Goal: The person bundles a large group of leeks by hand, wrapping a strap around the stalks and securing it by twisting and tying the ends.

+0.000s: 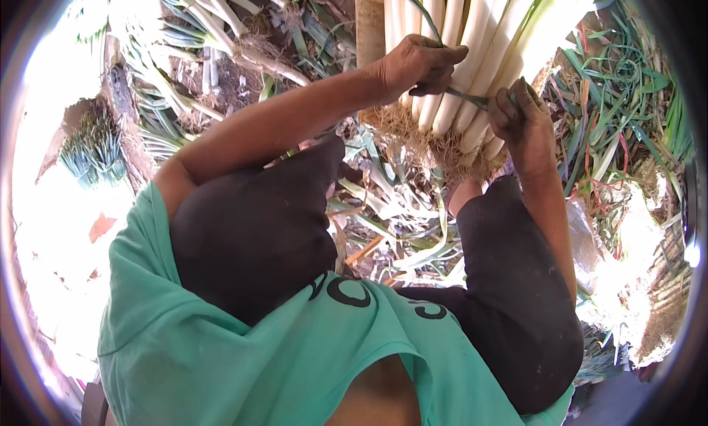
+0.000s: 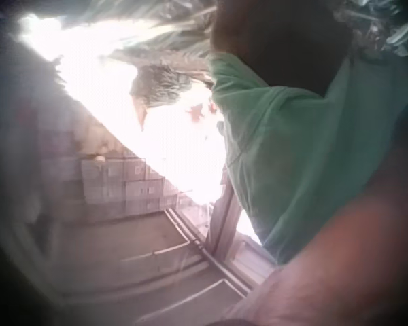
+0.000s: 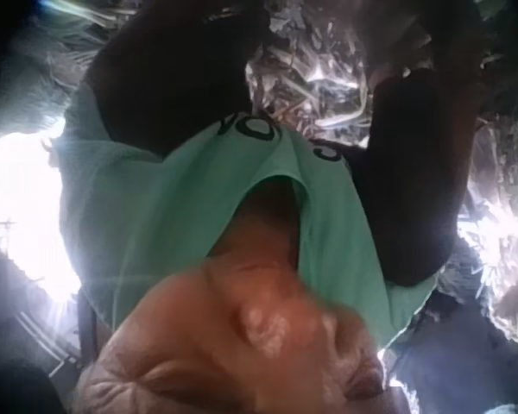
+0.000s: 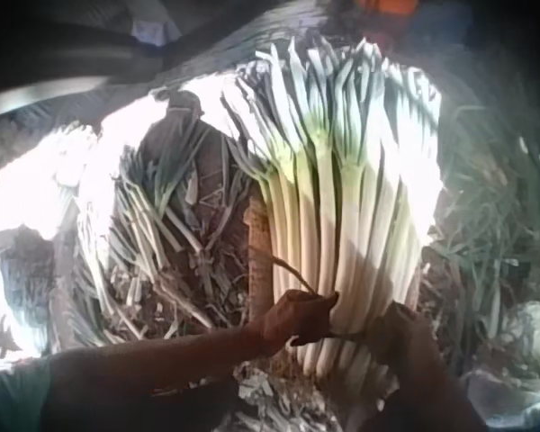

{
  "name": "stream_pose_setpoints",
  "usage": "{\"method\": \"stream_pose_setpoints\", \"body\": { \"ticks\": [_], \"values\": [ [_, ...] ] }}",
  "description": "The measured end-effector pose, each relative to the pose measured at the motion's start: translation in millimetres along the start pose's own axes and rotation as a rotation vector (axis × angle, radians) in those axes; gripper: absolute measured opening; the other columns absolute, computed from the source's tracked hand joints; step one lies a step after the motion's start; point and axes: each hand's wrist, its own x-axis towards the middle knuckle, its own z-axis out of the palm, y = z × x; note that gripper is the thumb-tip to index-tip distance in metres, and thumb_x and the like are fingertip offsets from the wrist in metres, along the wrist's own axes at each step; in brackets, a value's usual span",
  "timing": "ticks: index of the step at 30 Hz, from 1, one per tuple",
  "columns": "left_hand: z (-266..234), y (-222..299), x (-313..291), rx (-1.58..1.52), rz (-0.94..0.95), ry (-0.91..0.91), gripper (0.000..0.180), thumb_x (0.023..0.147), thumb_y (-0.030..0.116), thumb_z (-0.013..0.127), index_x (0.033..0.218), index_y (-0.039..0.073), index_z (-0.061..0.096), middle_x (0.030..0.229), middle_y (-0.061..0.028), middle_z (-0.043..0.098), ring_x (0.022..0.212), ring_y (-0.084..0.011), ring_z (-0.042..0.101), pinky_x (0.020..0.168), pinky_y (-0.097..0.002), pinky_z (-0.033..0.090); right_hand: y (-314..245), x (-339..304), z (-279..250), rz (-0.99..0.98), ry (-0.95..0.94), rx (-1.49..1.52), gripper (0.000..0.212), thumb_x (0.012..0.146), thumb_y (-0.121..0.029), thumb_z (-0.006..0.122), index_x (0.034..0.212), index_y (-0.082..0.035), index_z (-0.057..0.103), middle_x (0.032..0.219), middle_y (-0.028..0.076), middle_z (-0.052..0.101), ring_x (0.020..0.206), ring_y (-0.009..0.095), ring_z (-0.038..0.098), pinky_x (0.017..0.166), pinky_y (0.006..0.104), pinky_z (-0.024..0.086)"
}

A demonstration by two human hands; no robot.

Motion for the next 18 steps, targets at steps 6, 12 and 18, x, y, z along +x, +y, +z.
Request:
{"method": "stream_pose_setpoints", "body": {
  "ticks": [6,12,18],
  "values": [
    [7.4,2.6,3.4,-0.064,-0.135,0.051,0.053,0.095,0.034,0.044,0.049,0.009,0.036,0.044,-0.0028,0.031,0.040,-0.0146,0.034,0.043,-0.0289,0.030,9.9,13.0,-18.6,0.047,-0.106,0.183,0.020,0.094,-0.028,0.049,0.082,-0.012,0.047,0.072,-0.002,0.047,0.062,0.007,0.048,0.047,0.0185,0.036],
    [26.3,34.6,11.1,-0.077,-0.303,-0.009,0.046,0.096,0.033,0.043,0.057,0.011,0.040,0.050,-0.0011,0.036,0.043,-0.0132,0.033,0.043,-0.0286,0.031,11.9,18.8,-26.7,0.109,-0.160,0.232,0.034,0.094,-0.038,0.047,0.070,-0.014,0.042,0.057,-0.003,0.035,0.044,0.008,0.033,0.035,0.0209,0.021],
    [45.2,22.5,5.3,1.342,0.541,-0.027,0.030,0.089,0.026,0.053,0.074,0.000,0.056,0.057,-0.0108,0.052,0.056,-0.0259,0.057,0.057,-0.0408,0.047,12.6,18.4,-20.1,0.086,-0.215,0.296,0.019,0.091,-0.031,0.055,0.082,-0.014,0.049,0.061,-0.002,0.044,0.047,0.009,0.043,0.034,0.0193,0.024]
  ]
}}
